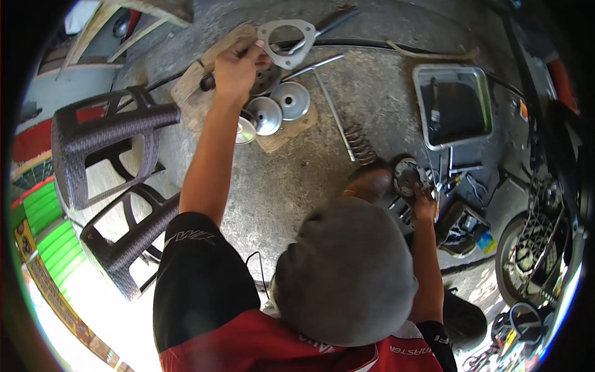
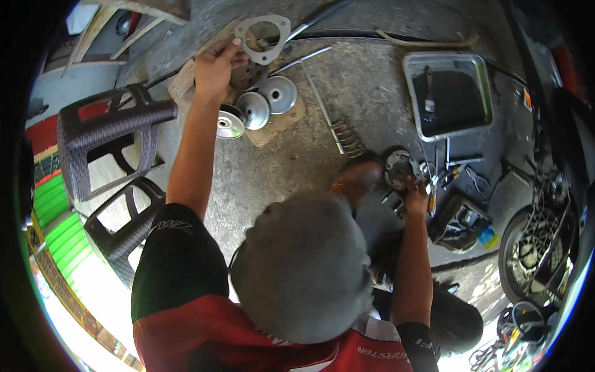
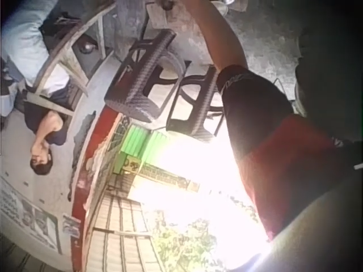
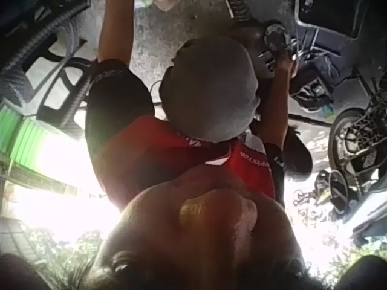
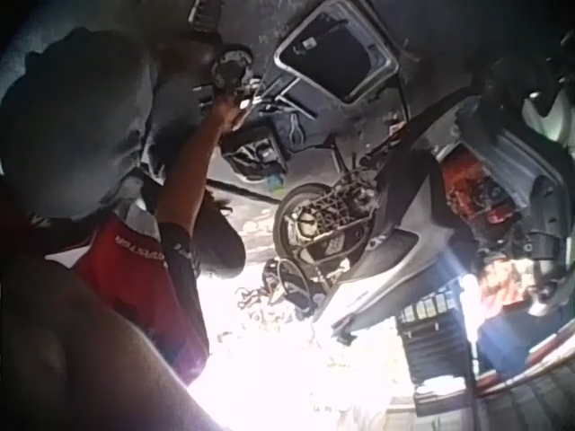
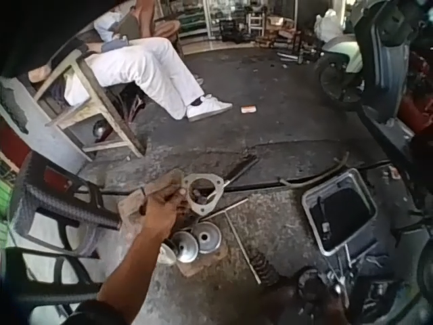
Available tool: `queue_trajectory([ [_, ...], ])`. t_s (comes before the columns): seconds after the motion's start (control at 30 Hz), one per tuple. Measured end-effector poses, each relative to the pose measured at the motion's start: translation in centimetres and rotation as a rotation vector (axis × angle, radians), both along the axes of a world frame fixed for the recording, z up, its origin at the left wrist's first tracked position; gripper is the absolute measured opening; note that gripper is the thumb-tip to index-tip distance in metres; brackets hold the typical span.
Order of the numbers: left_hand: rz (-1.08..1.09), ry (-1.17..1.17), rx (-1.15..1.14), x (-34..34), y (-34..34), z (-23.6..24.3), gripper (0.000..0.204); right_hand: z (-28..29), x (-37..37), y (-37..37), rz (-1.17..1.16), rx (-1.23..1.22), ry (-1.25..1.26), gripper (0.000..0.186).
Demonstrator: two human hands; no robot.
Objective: Cleaning and reassembling motorcycle clutch components using basic hand tools.
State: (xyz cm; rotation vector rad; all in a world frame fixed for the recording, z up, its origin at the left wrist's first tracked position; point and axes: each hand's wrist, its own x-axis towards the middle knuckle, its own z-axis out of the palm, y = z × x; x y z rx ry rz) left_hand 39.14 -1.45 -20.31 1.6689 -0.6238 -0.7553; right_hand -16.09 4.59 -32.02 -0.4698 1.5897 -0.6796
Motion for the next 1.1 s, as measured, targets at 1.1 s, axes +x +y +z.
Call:
queue_trajectory([
  [1.1,-0.591,-0.181,0.066,-23.0,1.7,-4.0,0.028,44.6,-34.1,-13.1,-0.658,-1.404,2.160,0.022],
])
